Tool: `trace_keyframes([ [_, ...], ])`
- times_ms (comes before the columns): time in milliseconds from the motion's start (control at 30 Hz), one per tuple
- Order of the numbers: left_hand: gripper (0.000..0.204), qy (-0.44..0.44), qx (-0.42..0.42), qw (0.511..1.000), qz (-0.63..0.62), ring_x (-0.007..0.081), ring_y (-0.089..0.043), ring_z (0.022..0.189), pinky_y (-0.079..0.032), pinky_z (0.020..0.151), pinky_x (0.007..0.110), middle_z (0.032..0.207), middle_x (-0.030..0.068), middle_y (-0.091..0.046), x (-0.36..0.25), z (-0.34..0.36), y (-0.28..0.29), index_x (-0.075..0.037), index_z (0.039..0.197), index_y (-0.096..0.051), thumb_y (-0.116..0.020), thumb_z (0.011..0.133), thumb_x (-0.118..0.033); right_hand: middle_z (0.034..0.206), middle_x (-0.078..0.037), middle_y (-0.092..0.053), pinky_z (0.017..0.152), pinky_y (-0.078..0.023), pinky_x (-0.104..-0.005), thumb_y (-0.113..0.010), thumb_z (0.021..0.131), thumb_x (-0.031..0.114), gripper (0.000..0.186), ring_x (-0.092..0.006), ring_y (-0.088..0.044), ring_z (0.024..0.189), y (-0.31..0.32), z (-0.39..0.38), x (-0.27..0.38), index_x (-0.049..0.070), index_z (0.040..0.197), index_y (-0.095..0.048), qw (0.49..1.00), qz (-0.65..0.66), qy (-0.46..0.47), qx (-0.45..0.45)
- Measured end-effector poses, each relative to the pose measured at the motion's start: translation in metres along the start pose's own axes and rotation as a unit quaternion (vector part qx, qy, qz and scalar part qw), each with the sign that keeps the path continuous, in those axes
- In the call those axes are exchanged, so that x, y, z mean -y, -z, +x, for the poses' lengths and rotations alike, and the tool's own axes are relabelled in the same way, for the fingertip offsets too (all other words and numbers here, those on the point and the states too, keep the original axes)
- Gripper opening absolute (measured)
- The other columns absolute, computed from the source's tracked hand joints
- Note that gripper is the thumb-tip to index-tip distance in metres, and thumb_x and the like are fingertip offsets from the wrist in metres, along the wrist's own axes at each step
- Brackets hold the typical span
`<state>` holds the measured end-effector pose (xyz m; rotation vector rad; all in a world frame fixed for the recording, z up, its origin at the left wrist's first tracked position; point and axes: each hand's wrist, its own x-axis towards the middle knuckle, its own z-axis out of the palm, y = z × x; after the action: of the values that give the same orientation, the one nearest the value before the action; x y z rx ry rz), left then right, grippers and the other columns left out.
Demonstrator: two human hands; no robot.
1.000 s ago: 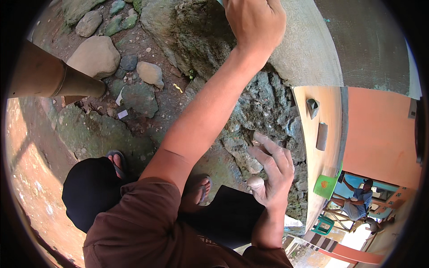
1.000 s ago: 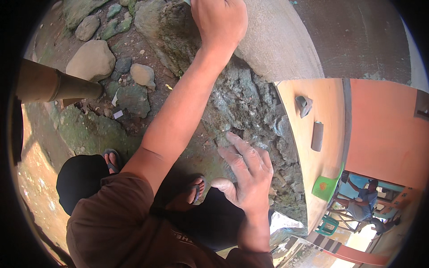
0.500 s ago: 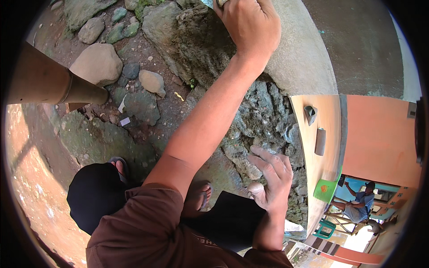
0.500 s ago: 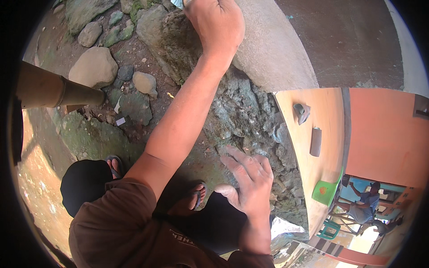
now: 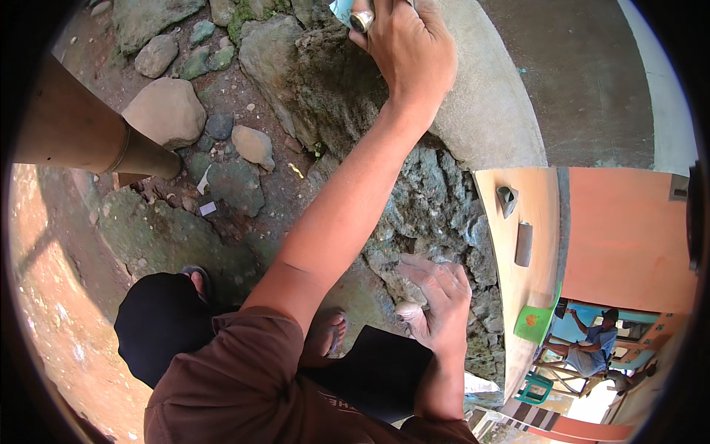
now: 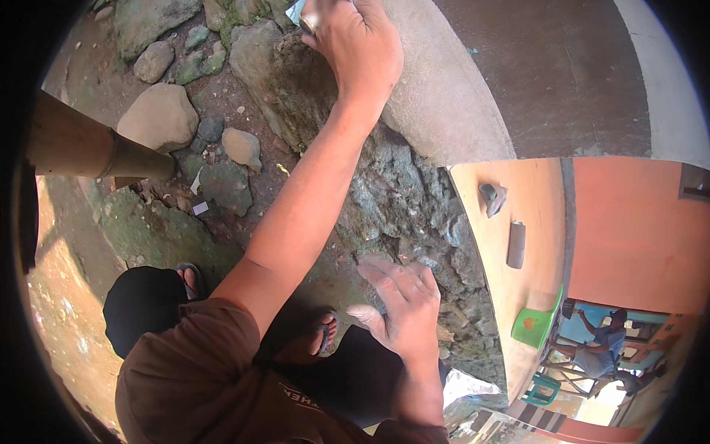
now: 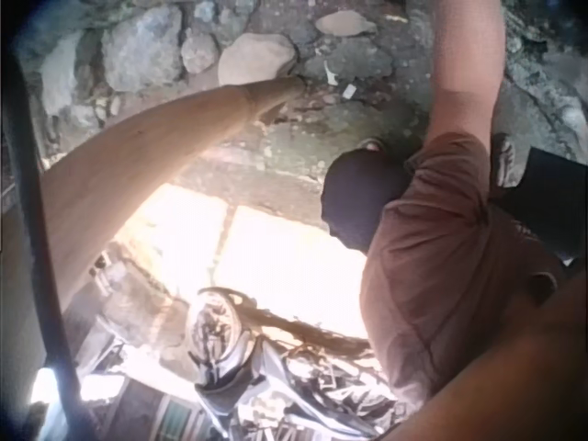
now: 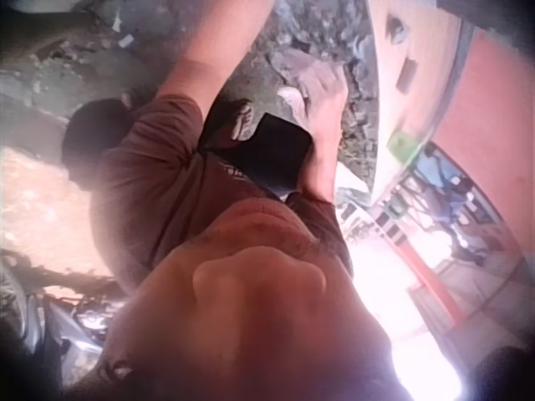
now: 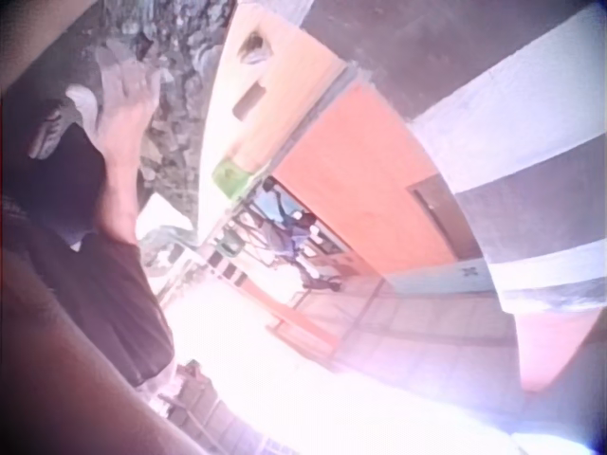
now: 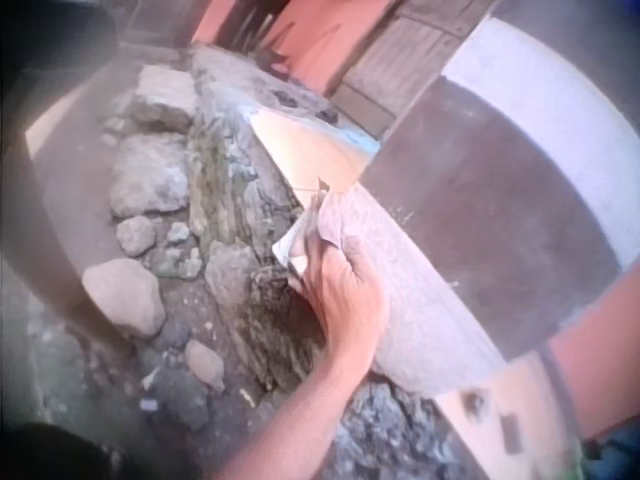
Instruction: The person smooths a freshly poured concrete edge using a sanding block and a trowel. They repeatedly rub the surface and scrape excess material to refine the edge.
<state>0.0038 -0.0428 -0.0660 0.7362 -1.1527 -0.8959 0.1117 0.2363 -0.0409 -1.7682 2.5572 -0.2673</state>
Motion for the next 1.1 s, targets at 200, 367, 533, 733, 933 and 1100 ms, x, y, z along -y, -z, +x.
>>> trace_keyframes([
  [200,0.053,0.008,0.168,0.985,-0.034,0.0481,-0.016,0.156,-0.007,0.122,0.067,0.165,0.0274,-0.027,0.000,-0.128,0.027,0.004,0.153,-0.040,-0.033,0.111,-0.027,0.112,-0.006,-0.074,0.080,-0.048,-0.0414,-0.067,0.087,0.057,0.052,-0.0300,-0.065,0.086,-0.008,0.005,-0.011,0.009,0.108,-0.072,0.999,-0.044,-0.009,0.021],
  [367,0.049,0.033,0.060,0.996,-0.049,0.0469,-0.034,0.143,-0.024,0.118,0.058,0.154,0.0293,-0.039,0.005,-0.027,0.008,0.007,0.148,-0.045,-0.041,0.106,-0.019,0.114,-0.006,-0.074,0.083,-0.049,-0.0407,-0.065,0.088,0.059,0.055,-0.0292,-0.067,0.088,-0.002,0.007,0.004,0.010,0.111,-0.073,1.000,-0.003,0.025,0.013],
  [533,0.053,-0.002,0.063,0.997,-0.050,0.0468,-0.020,0.155,-0.014,0.124,0.064,0.165,0.0281,-0.026,0.013,-0.046,0.008,0.004,0.155,-0.038,-0.034,0.110,-0.023,0.115,-0.007,-0.074,0.084,-0.049,-0.0413,-0.062,0.089,0.062,0.058,-0.0294,-0.067,0.089,-0.003,-0.002,-0.006,0.010,0.113,-0.073,1.000,-0.008,-0.008,0.020],
  [733,0.050,-0.020,0.066,0.997,-0.047,0.0483,-0.026,0.152,-0.020,0.124,0.060,0.159,0.0312,-0.036,0.024,-0.051,0.016,0.006,0.151,-0.043,-0.043,0.106,-0.015,0.115,-0.011,-0.074,0.080,-0.049,-0.0432,-0.050,0.098,0.065,0.064,-0.0345,-0.065,0.086,-0.002,-0.003,-0.003,0.006,0.109,-0.071,1.000,-0.007,0.012,0.015],
  [933,0.043,-0.020,0.003,1.000,0.008,0.0474,-0.049,0.130,-0.036,0.112,0.052,0.141,0.0307,-0.052,0.018,-0.024,0.017,0.005,0.139,-0.057,-0.051,0.102,-0.018,0.116,-0.007,-0.074,0.081,-0.049,-0.0405,-0.059,0.090,0.065,0.061,-0.0316,-0.065,0.085,0.004,-0.016,-0.003,0.010,0.112,-0.072,1.000,-0.013,0.018,0.020],
  [1100,0.041,-0.055,0.037,0.995,0.074,0.0381,-0.052,0.114,-0.041,0.100,0.048,0.125,0.0214,-0.052,0.035,-0.022,0.026,-0.004,0.140,-0.060,-0.060,0.101,-0.019,0.116,-0.006,-0.074,0.080,-0.049,-0.0411,-0.057,0.090,0.068,0.064,-0.0315,-0.065,0.085,0.003,-0.019,-0.006,0.009,0.111,-0.073,0.999,-0.023,0.006,0.022],
])
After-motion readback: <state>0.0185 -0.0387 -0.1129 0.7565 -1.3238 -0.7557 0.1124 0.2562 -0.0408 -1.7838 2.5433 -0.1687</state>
